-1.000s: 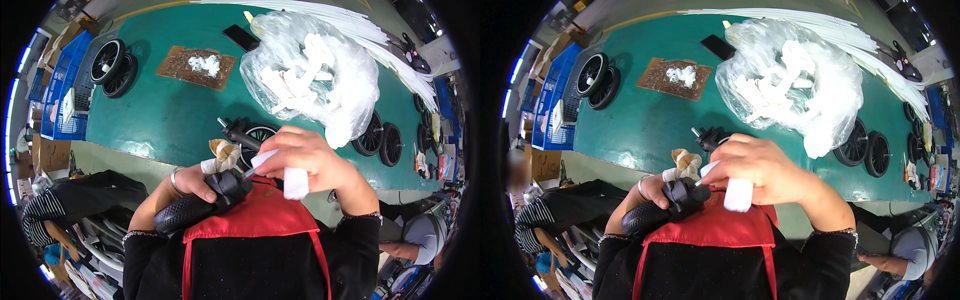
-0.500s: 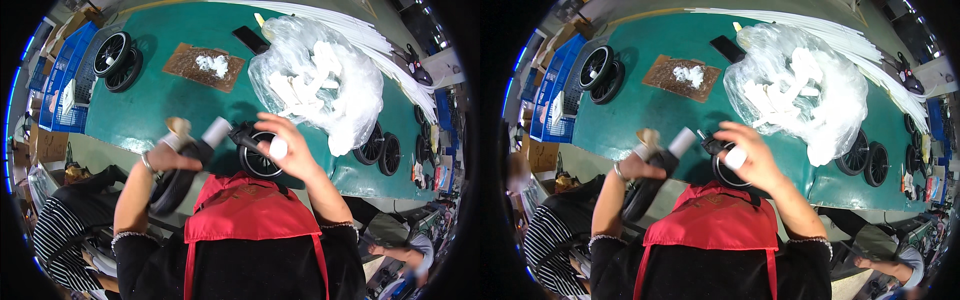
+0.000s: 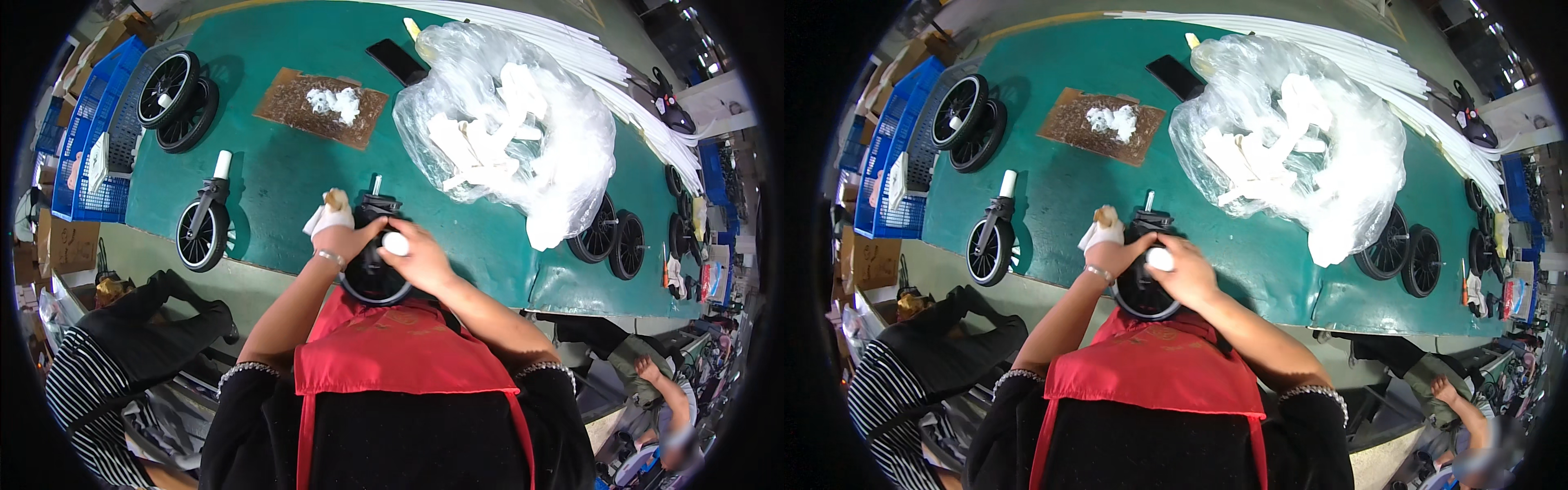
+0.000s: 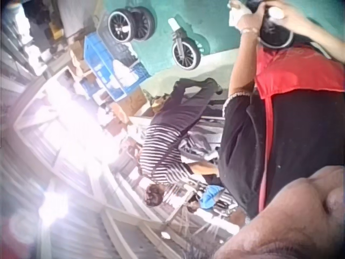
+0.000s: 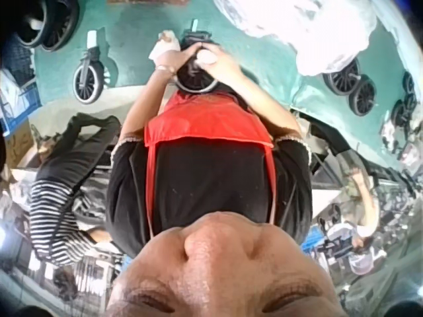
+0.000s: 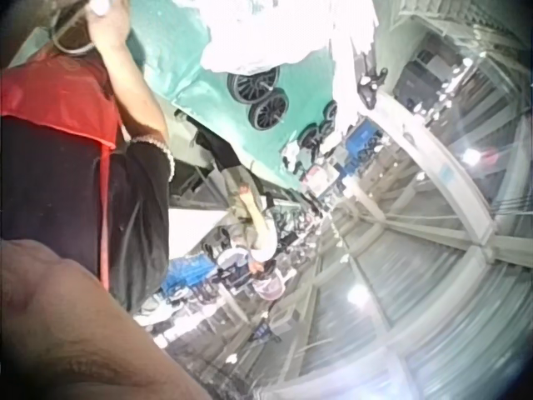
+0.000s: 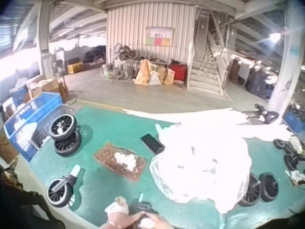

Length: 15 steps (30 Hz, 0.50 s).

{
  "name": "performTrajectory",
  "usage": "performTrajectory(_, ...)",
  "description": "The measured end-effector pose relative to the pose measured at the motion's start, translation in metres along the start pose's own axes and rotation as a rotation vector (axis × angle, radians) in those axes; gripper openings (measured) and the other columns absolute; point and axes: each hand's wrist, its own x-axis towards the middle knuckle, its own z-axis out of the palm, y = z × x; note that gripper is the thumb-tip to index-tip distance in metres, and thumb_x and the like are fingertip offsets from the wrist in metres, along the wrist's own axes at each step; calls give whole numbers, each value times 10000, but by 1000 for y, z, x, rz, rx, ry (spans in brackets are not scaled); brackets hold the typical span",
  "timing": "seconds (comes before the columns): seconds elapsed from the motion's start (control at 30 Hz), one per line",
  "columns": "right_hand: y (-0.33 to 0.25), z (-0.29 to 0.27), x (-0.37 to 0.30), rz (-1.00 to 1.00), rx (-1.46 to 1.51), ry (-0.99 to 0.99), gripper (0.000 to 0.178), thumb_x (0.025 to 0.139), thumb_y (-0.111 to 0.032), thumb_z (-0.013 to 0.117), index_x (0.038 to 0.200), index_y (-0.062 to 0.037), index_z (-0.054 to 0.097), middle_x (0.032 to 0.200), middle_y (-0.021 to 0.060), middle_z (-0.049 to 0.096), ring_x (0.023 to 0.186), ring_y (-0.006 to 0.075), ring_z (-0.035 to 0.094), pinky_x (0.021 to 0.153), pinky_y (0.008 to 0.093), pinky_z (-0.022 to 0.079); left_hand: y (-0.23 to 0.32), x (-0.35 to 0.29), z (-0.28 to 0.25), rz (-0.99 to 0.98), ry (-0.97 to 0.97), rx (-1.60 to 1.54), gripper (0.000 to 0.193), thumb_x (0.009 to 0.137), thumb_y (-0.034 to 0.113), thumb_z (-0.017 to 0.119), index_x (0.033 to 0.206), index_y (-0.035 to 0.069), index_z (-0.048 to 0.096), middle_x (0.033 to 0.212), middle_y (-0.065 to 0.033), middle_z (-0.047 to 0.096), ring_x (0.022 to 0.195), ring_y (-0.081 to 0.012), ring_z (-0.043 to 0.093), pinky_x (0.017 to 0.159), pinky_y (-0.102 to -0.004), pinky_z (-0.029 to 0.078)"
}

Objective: The person assembles small black wheels by inserting white plastic spacers into the wheel hubs and attaching them to axle assemblies. They repeatedly pick up wheels and spacers from a green workbench, fit the parts together, and place the completed wheel assemblies on the table.

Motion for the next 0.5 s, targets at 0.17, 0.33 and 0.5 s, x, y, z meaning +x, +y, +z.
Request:
performTrajectory(0.17, -10, 19, 4, 42, 322, -59, 452, 828, -228, 728, 1205, -65, 539, 1094, 153, 653, 1032, 304, 638, 892, 373, 500, 7, 23, -4, -5, -243, 177, 879, 644, 520, 794, 1328, 73, 473, 1169, -140, 629, 1086, -279, 611, 880, -356, 500)
performTrajectory(0.33, 53, -12, -26, 338, 353, 125, 431, 815, -297, 778, 1050, -15, 553, 859, 76, 633, 801, 163, 609, 725, 307, 504, 11, 26, -3, 210, -276, 280, 838, 587, 682, 722, 1111, 32, 646, 1120, -160, 648, 1041, -292, 624, 846, -341, 501)
performTrajectory(0.5, 44, -59, -53, 504, 582, 47, 687, 847, -567, 673, 1121, 32, 478, 901, 71, 579, 757, 131, 559, 640, 264, 494, -11, 46, 3, 160, -482, 96, 839, 556, 710, 758, 1009, 7, 686, 1009, -165, 667, 947, -288, 652, 825, -354, 506)
